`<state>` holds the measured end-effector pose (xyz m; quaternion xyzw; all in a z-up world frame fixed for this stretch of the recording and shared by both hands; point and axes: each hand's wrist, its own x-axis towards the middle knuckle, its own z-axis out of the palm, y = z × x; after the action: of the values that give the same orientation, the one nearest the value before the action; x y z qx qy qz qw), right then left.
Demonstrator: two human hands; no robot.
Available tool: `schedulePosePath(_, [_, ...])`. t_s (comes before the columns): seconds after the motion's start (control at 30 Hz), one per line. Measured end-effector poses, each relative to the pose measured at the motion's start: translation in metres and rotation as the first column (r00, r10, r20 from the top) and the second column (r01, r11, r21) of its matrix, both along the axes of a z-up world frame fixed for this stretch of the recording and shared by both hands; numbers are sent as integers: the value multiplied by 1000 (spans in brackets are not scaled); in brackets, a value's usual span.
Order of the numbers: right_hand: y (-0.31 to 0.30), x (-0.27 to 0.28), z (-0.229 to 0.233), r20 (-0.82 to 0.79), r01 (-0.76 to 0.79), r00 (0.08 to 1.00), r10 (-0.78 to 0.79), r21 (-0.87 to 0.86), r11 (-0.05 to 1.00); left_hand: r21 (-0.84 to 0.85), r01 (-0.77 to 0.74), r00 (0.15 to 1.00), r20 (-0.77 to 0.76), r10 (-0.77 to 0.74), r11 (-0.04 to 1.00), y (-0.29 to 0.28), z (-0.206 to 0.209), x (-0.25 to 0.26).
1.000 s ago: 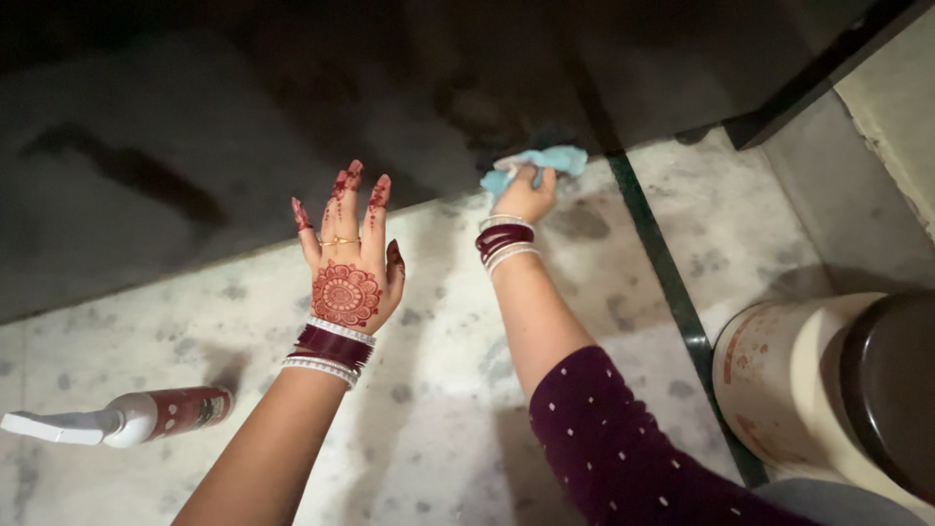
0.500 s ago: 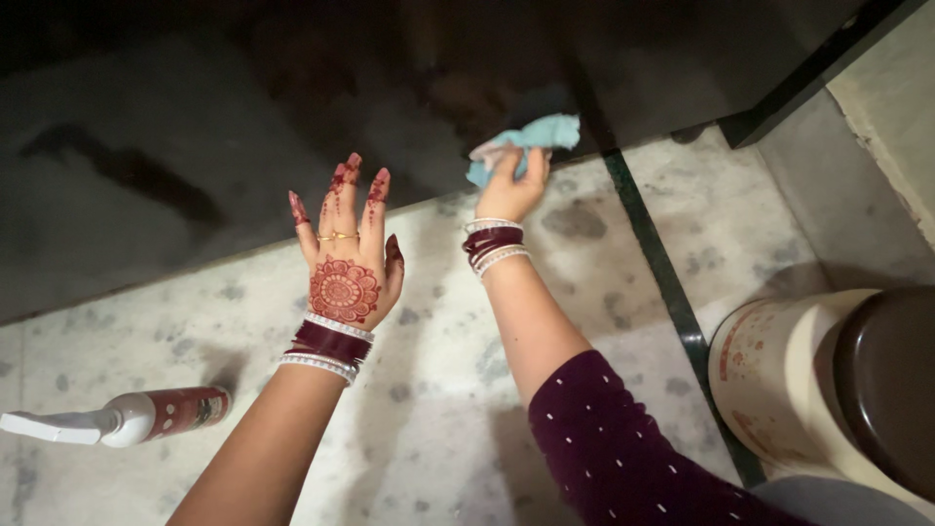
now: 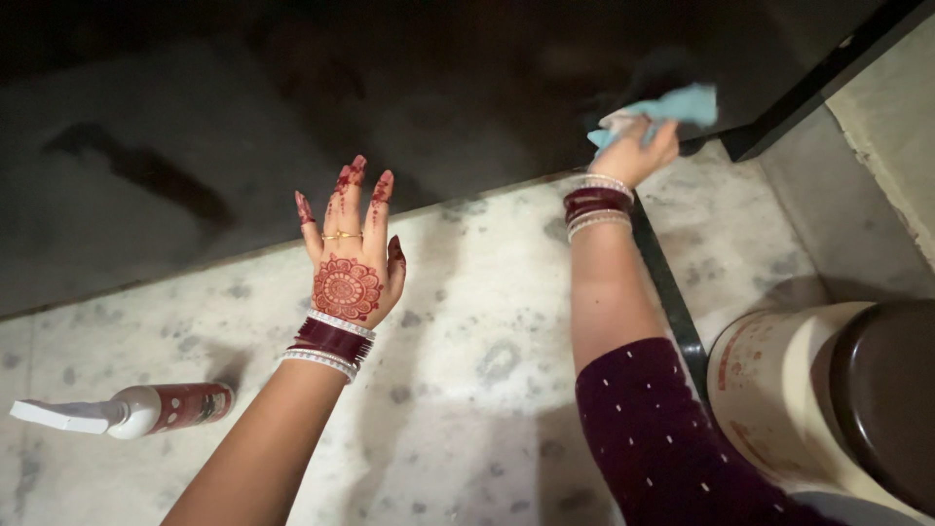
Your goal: The person sits on the floor and cleans the lower side of a dark wooden bed frame. They spray a cleaning solution from a bottle onto the surface and wipe it with a light blue cloth, moving along the length of the frame.
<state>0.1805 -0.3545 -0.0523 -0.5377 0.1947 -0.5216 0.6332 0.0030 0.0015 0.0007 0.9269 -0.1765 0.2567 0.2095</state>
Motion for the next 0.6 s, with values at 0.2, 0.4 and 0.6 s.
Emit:
schedulePosePath(0.2, [90,-40,22,-89,135,960,-265,-682,719,31,2,1000,-20,-2,1000,-11,1,3])
schedulePosePath(0.4, [198,-98,12,-193,-218,975,112,-928,302,-2,4,1000,17,-4,1000,-21,1,10])
schedulePosePath(0.6, [147,-67,24,-213,-255,967,139,-817,517,10,-7,1000,17,7,1000,-25,-1,8])
